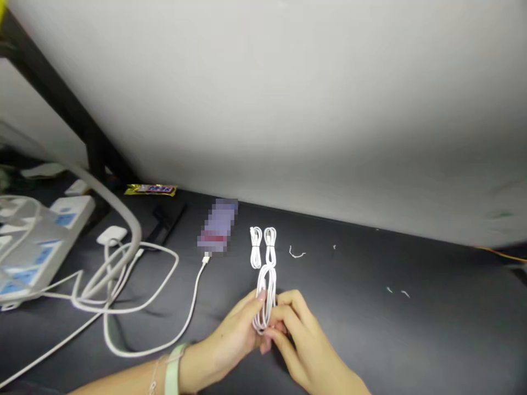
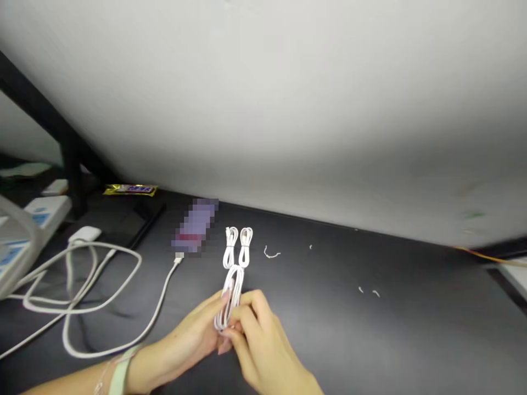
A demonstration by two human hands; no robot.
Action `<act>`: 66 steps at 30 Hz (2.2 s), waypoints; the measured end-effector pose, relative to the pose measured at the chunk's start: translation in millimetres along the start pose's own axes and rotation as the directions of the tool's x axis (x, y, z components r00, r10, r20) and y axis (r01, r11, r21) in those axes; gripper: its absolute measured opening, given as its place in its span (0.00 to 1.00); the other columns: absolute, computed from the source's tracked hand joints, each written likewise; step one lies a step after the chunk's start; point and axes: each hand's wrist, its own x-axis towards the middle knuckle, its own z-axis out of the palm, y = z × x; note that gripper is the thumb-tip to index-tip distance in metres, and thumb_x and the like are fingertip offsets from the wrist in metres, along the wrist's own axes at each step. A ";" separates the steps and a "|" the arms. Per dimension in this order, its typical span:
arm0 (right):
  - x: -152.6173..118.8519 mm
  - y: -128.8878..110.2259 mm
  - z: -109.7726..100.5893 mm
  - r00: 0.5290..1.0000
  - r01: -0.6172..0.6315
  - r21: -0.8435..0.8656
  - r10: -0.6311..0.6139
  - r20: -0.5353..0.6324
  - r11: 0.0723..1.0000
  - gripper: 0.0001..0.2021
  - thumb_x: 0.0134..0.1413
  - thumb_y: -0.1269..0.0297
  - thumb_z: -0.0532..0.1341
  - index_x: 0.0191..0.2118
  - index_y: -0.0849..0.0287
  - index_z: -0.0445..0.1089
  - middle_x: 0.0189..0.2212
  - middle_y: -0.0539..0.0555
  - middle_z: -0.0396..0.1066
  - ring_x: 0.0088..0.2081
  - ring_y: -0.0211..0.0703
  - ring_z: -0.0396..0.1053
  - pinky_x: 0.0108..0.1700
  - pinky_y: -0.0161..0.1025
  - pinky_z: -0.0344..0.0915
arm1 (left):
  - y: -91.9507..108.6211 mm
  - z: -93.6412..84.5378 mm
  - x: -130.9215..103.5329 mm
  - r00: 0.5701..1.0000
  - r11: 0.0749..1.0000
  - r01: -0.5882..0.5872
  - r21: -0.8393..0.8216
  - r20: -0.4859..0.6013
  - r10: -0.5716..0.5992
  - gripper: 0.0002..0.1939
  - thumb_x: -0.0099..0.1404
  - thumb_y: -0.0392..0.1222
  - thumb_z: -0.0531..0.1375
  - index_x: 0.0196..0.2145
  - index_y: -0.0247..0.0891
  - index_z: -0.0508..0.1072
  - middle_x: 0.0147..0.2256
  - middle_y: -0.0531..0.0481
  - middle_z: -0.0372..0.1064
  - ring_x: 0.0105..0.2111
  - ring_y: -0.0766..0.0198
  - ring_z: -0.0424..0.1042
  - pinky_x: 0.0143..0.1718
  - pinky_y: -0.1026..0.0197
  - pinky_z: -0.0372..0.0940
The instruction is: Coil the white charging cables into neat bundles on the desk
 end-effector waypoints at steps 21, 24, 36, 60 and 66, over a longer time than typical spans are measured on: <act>0.8 -11.1 2.0 0.999 0.027 0.056 -0.029 0.018 0.998 0.08 0.63 0.71 0.48 0.35 0.57 0.63 0.37 0.54 0.58 0.41 0.43 0.62 0.43 0.42 0.64 | 3.8 0.5 -0.4 0.999 1.000 -0.023 -0.005 -0.030 0.023 0.24 0.55 0.61 0.59 0.36 0.39 0.62 0.23 0.57 0.59 0.17 0.73 0.55 0.18 0.68 0.47; -1.1 -9.7 1.4 0.999 0.050 0.093 -0.051 0.000 0.994 0.08 0.63 0.72 0.47 0.36 0.56 0.61 0.38 0.55 0.58 0.42 0.43 0.61 0.45 0.41 0.64 | 13.0 5.0 -4.9 0.996 0.998 0.049 -0.032 -0.067 -0.051 0.24 0.56 0.62 0.58 0.38 0.39 0.62 0.21 0.57 0.60 0.16 0.74 0.54 0.19 0.68 0.45; -4.1 4.7 25.8 0.949 0.100 -0.226 -0.162 -0.272 0.969 0.04 0.58 0.73 0.55 0.34 0.57 0.63 0.34 0.54 0.59 0.33 0.41 0.64 0.34 0.38 0.66 | 0.9 -6.8 -2.3 0.998 0.976 -0.060 0.211 -0.010 0.063 0.30 0.57 0.67 0.52 0.42 0.36 0.64 0.26 0.54 0.62 0.18 0.72 0.57 0.19 0.67 0.51; 7.7 -2.7 10.0 0.906 -0.149 0.272 0.241 -0.347 0.951 0.16 0.61 0.57 0.52 0.25 0.59 0.63 0.16 0.45 0.59 0.17 0.34 0.58 0.20 0.32 0.55 | 16.4 -4.5 -17.2 0.837 0.802 0.201 0.562 0.327 -0.439 0.21 0.61 0.59 0.55 0.38 0.36 0.65 0.26 0.53 0.63 0.18 0.73 0.60 0.22 0.66 0.57; 22.4 11.9 -6.7 0.927 -0.173 0.221 0.235 -0.293 0.960 0.11 0.63 0.58 0.51 0.36 0.59 0.64 0.20 0.46 0.63 0.19 0.34 0.61 0.22 0.31 0.58 | 25.0 -8.1 -12.3 0.881 0.885 0.251 0.392 0.287 -0.377 0.16 0.62 0.54 0.56 0.37 0.37 0.65 0.23 0.60 0.53 0.16 0.77 0.44 0.19 0.68 0.53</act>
